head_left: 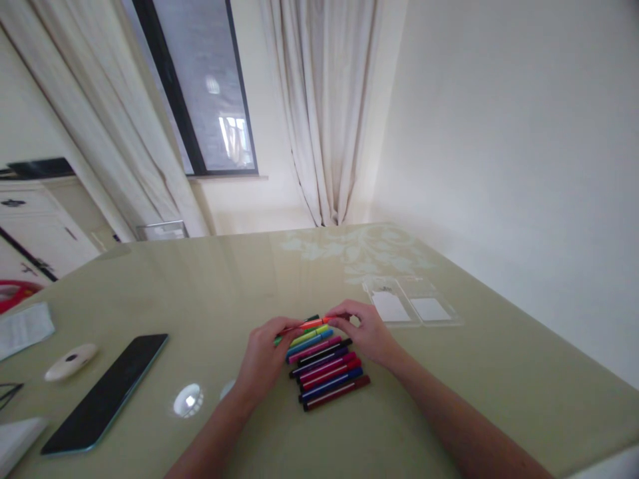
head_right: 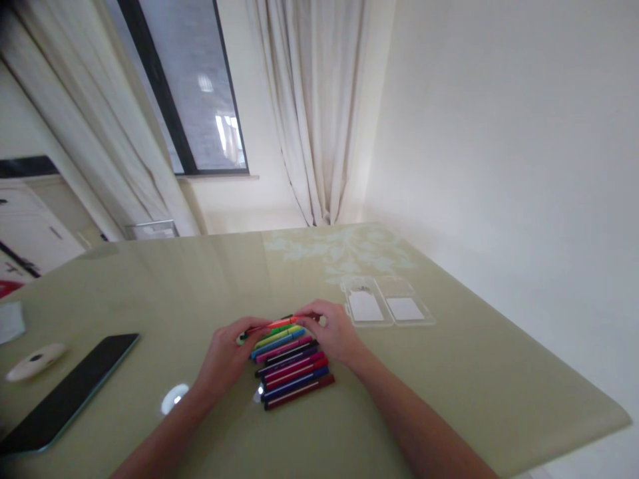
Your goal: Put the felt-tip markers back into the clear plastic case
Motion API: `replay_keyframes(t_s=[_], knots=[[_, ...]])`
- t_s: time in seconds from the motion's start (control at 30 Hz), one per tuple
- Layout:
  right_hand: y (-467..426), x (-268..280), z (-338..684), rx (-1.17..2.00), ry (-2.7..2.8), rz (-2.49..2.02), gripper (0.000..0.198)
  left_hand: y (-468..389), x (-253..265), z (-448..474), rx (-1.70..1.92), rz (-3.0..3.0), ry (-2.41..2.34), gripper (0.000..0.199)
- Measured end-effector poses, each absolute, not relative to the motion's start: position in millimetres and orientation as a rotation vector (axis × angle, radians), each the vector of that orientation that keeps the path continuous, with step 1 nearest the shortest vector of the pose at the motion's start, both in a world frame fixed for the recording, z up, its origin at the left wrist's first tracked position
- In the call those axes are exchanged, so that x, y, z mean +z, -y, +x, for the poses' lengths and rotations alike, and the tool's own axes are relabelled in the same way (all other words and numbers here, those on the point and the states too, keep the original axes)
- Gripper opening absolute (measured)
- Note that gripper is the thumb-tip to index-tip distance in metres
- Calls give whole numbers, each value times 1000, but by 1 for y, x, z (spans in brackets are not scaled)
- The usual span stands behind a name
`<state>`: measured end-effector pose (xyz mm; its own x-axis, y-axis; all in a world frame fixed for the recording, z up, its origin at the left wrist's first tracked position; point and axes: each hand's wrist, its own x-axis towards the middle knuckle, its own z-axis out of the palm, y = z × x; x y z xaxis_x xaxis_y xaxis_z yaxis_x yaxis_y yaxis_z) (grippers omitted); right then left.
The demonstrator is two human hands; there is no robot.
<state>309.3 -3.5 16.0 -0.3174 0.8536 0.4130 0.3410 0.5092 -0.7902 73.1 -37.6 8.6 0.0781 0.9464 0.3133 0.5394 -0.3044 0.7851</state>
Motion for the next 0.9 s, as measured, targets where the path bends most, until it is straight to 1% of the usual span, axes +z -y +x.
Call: replay_keyframes(t_s=[0.2,0.33,0.47,0.57,0.7,0.9], knots=[[1,16,306,815,1856,-1048,16,35,9,73,1117,1887,-1461,28],[-3,13,301,802,1876,-1097,18,28,4,68,1111,1904,-1497,43],[-8,1,296,689,2006,-1074,17,23,-9,65,1143,1852,-1631,55],[-11,-8,293,598,2155,-1019,24,22,-15,70,1121,1823,-1609,60],[-13,-12,290,525,2236,-995,29,20,-15,81,1107,1885,-1564,61],[-14,-13,284,339,2281,-1032,32,15,-16,85,983,2116,-1598,61]])
